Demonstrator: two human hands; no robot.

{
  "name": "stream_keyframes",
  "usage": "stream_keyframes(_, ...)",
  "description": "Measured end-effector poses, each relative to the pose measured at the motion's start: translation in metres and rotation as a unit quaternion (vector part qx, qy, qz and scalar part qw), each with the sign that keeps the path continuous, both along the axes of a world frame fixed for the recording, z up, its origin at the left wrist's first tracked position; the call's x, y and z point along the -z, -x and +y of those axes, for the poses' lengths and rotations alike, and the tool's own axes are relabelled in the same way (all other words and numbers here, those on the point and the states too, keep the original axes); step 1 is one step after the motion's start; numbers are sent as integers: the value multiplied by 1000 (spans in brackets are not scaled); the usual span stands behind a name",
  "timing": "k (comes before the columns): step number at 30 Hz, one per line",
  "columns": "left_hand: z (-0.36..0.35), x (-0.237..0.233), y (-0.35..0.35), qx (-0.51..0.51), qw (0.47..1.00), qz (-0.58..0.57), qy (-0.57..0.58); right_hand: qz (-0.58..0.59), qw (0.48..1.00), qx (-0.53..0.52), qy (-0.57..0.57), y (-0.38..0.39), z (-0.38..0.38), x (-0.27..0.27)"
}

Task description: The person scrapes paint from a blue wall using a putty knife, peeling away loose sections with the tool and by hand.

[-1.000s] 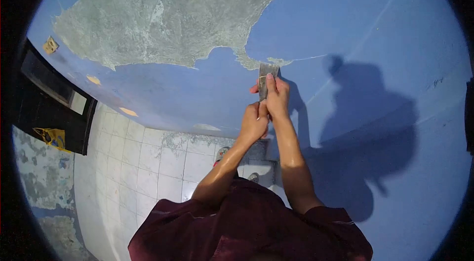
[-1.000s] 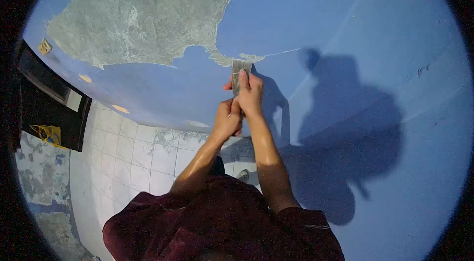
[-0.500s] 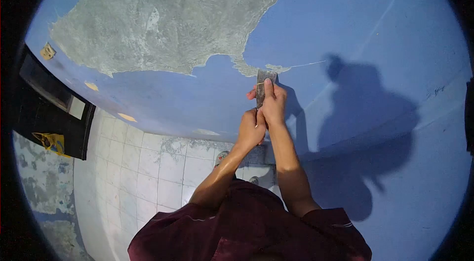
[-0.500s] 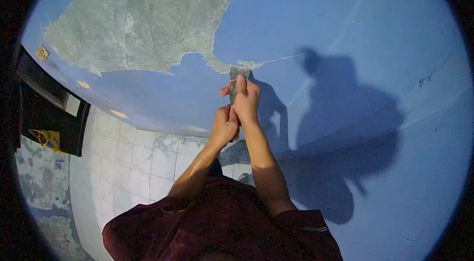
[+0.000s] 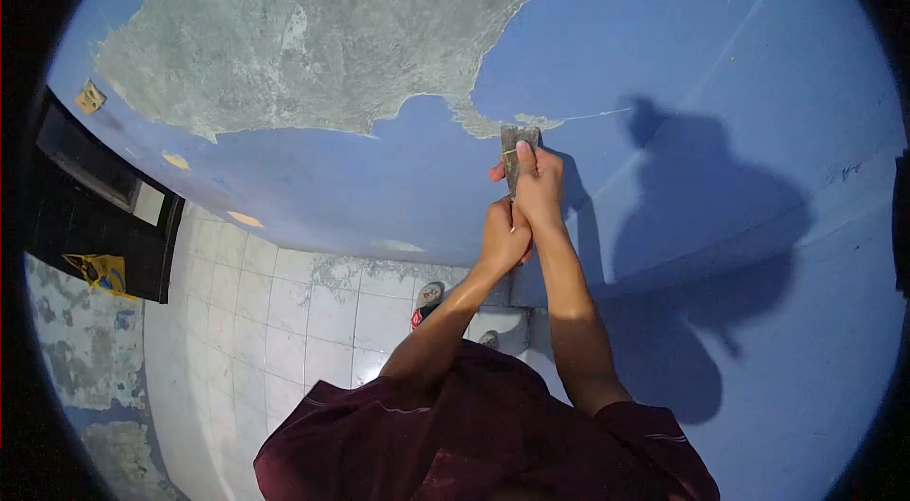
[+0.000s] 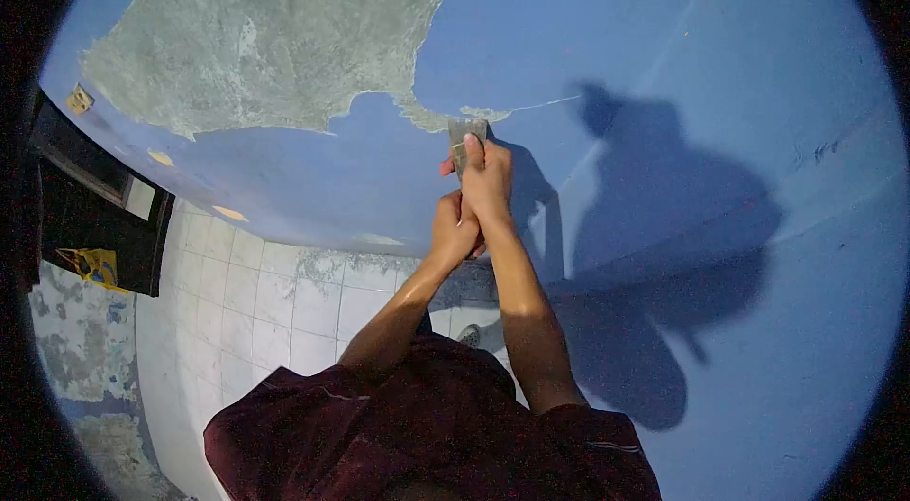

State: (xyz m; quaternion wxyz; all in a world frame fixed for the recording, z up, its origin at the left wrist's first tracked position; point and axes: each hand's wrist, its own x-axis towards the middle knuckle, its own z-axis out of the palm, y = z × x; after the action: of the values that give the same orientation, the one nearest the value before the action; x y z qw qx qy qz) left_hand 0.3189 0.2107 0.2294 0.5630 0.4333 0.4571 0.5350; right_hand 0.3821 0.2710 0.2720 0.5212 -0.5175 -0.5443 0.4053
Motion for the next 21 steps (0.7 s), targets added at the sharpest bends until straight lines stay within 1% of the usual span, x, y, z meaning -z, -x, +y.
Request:
stream_keyframes(1, 5, 6, 5, -42, 994, 98, -33, 26, 1000, -8, 7, 3, 0, 1)
stream_keyframes(2, 8, 14, 9, -82, 975, 195, -64, 25, 1000, -6, 6, 6, -1, 3)
stream_keyframes(3, 2, -6, 21, -49, 983, 174, -40, 91, 996, -11, -2, 12, -3, 3)
stream_keyframes(4, 1, -8, 27, -45, 983, 174, -40, 157, 987, -15, -9, 17, -5, 4)
stream_keyframes(5, 0, -8, 31, -35, 977, 201, -59, 205, 978, -18, 32, 19, -3, 7)
stream_keyframes(6, 2, -9, 32, -26, 970, 229, -81, 205, 978, -15, 29, 15, -1, 4)
stream_keyframes(7, 2, -5, 26, -47, 966, 223, -124, 178, 984, -16, 25, 12, -1, 3)
stream_keyframes(8, 1, -2, 18, -45, 966, 224, -123, 152, 988, -18, 22, 11, -2, 3)
stream_keyframes(9, 1, -3, 10, -33, 986, 143, -78, 91, 996, -15, -3, 8, -2, -1)
stream_keyframes(10, 3, -4, 5, -21, 997, 59, -33, 91, 996, -15, -4, 7, -3, -4)
stream_keyframes(12, 3, -4, 13, -10, 999, 48, -23, 53, 998, -11, 31, 7, -7, -12)
stream_keyframes(13, 7, 0, 26, -28, 985, 150, -77, 56, 998, -9, 29, 11, -6, -10)
stream_keyframes(14, 11, 3, 34, -45, 958, 251, -132, 149, 988, -14, 36, 19, -4, -5)
stream_keyframes(15, 11, 5, 36, -43, 957, 253, -131, 239, 970, -19, 48, 23, -5, 1)
stream_keyframes(16, 13, 6, 36, -58, 949, 254, -179, 240, 969, -17, 47, 21, -3, 4)
stream_keyframes(17, 14, 8, 36, -73, 937, 253, -228, 209, 977, -13, 41, 17, 1, 7)
stream_keyframes(18, 11, 5, 29, -73, 938, 254, -226, 177, 983, -9, 40, 14, 2, 9)
stream_keyframes(19, 7, -3, 15, -40, 978, 179, -99, 119, 993, 1, -2, 11, 2, 5)
stream_keyframes(20, 6, -8, 6, -8, 995, 98, 29, 119, 993, -2, -1, 7, 0, 2)
stream_keyframes(21, 7, -8, 5, 1, 994, 96, 61, 77, 997, -4, 20, 4, -2, -5)
